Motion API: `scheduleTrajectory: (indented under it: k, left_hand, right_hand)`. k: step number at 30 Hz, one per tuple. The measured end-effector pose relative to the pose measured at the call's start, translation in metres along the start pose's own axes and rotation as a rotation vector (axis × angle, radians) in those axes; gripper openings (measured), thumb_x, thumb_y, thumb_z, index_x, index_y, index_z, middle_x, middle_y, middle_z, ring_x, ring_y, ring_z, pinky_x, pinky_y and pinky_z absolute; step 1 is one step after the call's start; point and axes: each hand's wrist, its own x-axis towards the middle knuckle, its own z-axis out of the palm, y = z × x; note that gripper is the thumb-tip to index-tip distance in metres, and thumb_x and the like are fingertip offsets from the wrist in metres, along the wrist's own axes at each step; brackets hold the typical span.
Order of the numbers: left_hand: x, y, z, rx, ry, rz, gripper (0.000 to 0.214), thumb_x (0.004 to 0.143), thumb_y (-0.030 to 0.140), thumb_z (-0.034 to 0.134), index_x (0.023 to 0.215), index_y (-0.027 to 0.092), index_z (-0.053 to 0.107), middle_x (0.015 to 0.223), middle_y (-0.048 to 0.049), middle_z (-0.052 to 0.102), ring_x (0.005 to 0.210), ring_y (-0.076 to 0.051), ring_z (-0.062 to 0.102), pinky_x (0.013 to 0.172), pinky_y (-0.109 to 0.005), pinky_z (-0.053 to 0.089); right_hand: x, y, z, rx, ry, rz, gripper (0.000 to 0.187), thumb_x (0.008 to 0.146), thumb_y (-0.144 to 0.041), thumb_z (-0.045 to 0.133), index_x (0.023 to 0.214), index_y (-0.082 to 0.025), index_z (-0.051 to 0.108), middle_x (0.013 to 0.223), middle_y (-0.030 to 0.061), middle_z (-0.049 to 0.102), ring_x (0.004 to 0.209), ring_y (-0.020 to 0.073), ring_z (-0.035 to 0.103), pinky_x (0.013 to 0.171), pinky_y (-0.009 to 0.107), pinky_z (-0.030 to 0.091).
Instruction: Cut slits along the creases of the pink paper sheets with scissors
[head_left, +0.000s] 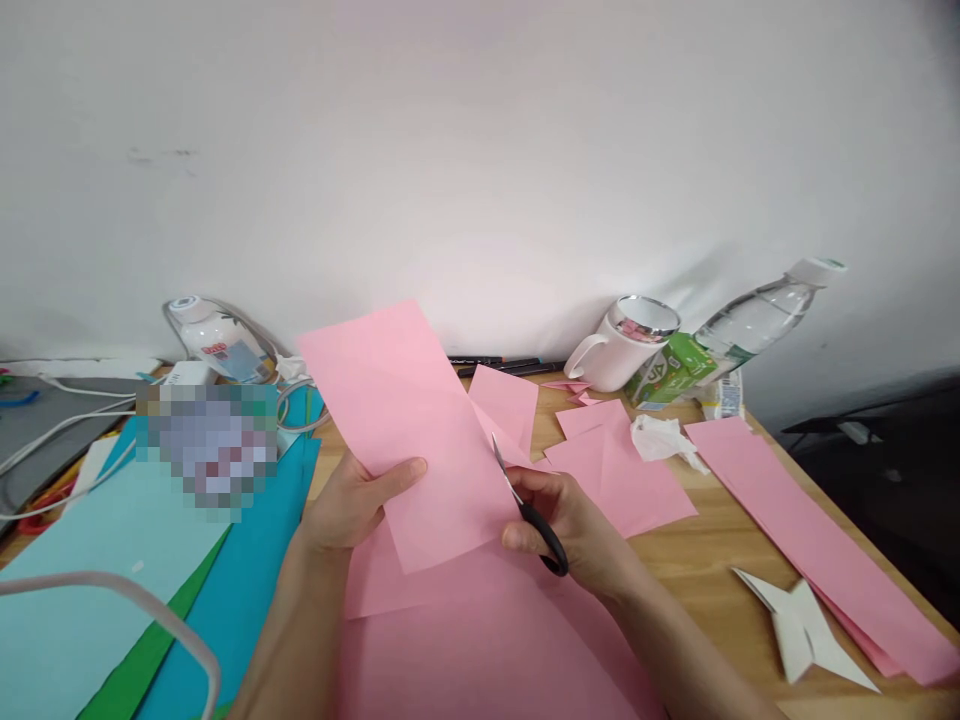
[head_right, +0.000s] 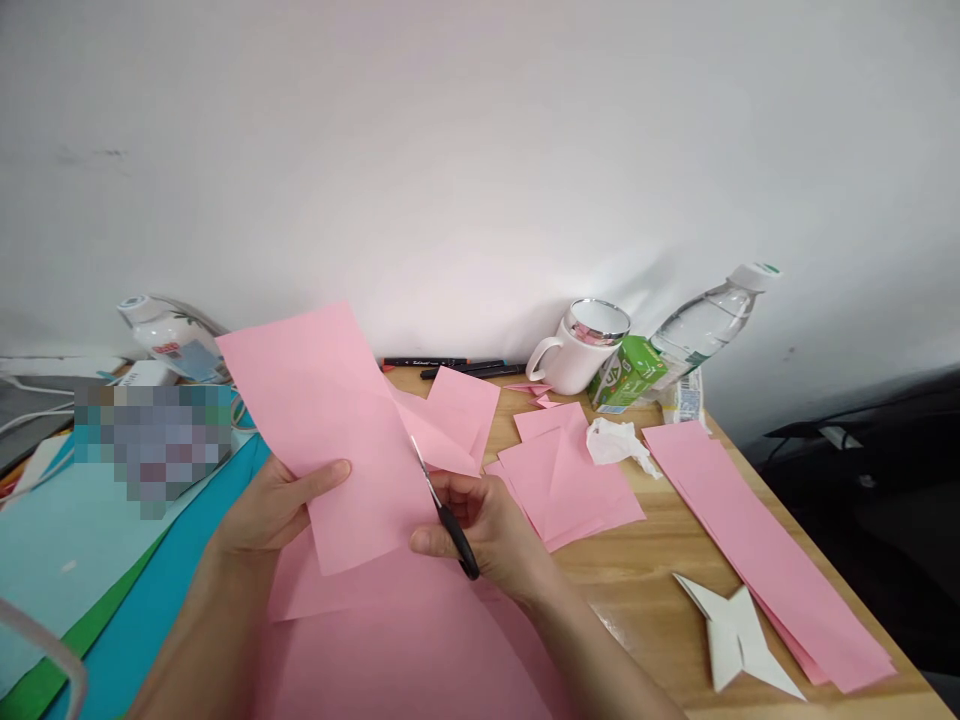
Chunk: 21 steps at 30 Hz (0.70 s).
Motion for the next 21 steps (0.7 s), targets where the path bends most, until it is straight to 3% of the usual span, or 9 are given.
scheduleTrajectory:
  k: [21]
  left_hand:
    - [0.0023, -0.0035, -0.0004, 0.005, -0.006, 0.003, 0.039, 0.068, 0.027, 0.073, 0.106, 0.019, 0.065, 0.111, -0.0089, 0.068, 0.102, -0.029, 0.062, 0.081, -0.039, 0.053]
  right_hand:
    - [0.0013, 0.0034, -0.0015, -0.038, 0.003, -0.007, 0.033, 0.066, -0.038, 0.077, 0.089, -0.015, 0.069, 0.076, 0.0027, 0.063, 0.068, 0.0151, 0.056, 0.063, 0.027, 0.046]
